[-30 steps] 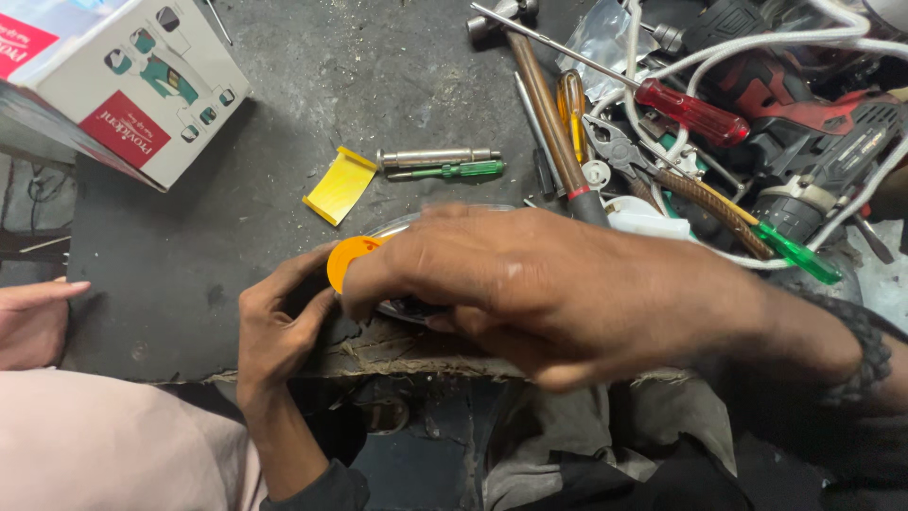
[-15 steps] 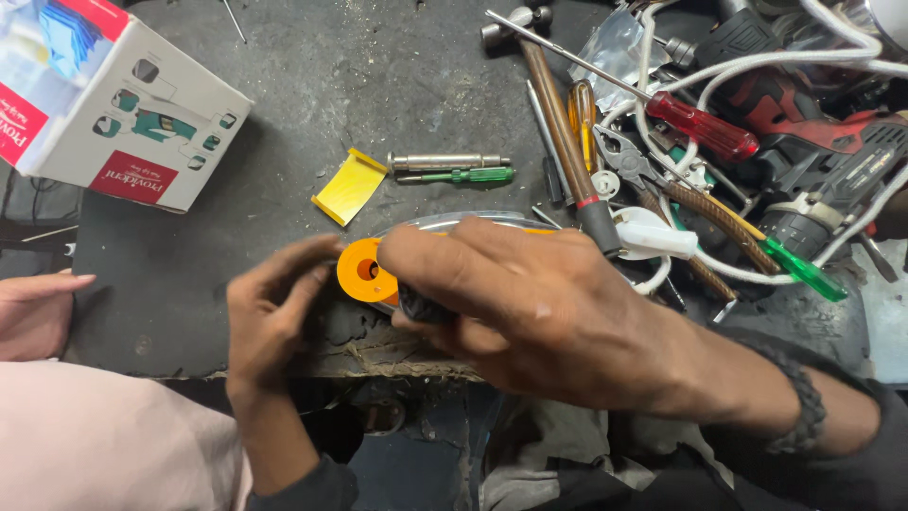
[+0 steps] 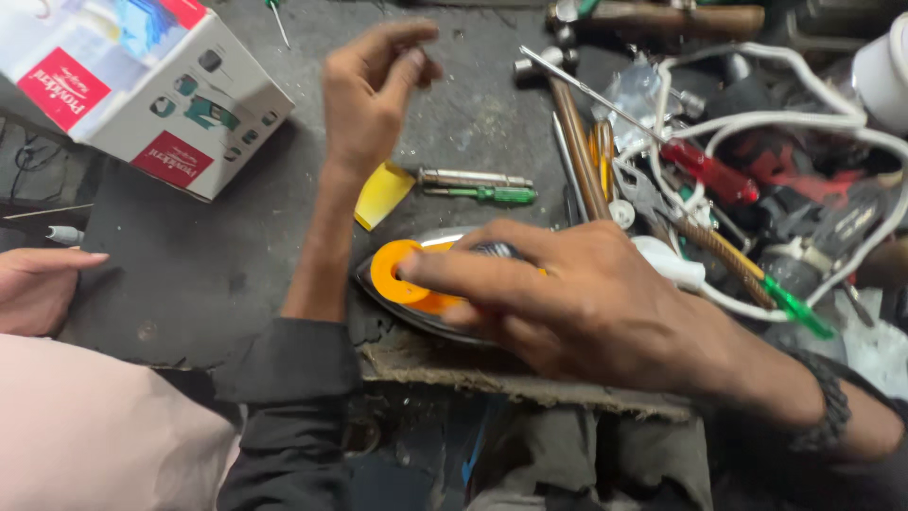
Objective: The person repairs a yellow electric iron by connecting internal wires to terminals, placing the plastic housing over the base, and securing it with screws using a screwdriver. The person also handles a product box and various tools on the workbench.
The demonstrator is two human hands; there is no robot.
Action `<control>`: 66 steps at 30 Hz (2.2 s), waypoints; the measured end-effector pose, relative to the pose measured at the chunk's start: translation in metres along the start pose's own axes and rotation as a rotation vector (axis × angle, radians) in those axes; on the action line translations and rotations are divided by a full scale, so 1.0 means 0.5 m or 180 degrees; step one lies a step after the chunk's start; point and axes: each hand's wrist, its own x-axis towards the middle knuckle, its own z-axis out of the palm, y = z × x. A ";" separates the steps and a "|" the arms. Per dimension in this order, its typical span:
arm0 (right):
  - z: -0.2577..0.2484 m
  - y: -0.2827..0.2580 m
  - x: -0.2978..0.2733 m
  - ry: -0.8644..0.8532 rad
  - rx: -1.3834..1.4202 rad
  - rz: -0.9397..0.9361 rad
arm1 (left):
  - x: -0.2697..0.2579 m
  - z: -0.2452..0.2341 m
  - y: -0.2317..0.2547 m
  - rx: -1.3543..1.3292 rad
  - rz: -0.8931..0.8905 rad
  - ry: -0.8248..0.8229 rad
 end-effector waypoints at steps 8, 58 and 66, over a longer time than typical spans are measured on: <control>-0.035 0.024 -0.003 -0.0857 0.1239 0.0613 | -0.047 -0.007 -0.033 0.0114 -0.0253 0.0483; -0.021 0.072 -0.059 0.0399 0.0184 0.1271 | -0.080 0.022 -0.199 0.1950 0.0878 0.0266; -0.015 0.040 -0.029 0.0177 -0.0637 0.0892 | -0.080 0.018 -0.186 0.1970 0.0858 0.0240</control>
